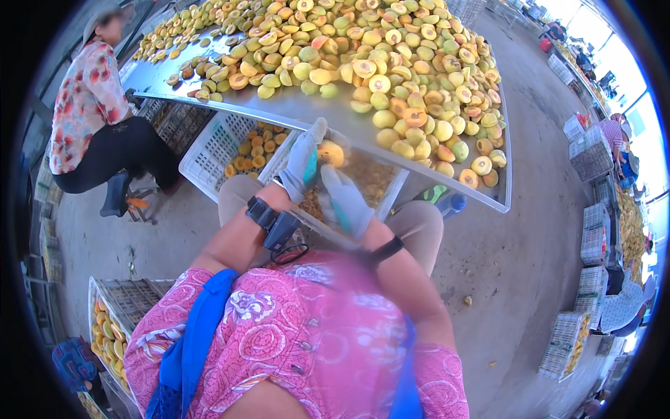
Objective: Processing halved fruit by removing stones and placing them into a bin.
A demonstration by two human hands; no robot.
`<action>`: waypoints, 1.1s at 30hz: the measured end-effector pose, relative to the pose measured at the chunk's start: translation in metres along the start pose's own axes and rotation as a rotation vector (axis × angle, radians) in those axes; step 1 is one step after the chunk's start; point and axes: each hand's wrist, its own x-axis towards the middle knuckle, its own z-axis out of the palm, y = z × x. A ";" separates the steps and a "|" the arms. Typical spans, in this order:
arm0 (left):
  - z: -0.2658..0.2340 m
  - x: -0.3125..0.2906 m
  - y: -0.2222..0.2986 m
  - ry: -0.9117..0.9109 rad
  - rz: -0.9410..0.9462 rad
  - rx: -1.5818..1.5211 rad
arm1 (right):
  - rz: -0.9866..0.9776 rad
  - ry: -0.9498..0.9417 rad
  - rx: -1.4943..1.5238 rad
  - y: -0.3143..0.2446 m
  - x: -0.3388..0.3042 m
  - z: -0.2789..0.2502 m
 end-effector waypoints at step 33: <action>-0.061 0.002 -0.074 -0.241 -0.248 -0.789 | 0.360 -0.712 0.665 0.021 0.009 0.006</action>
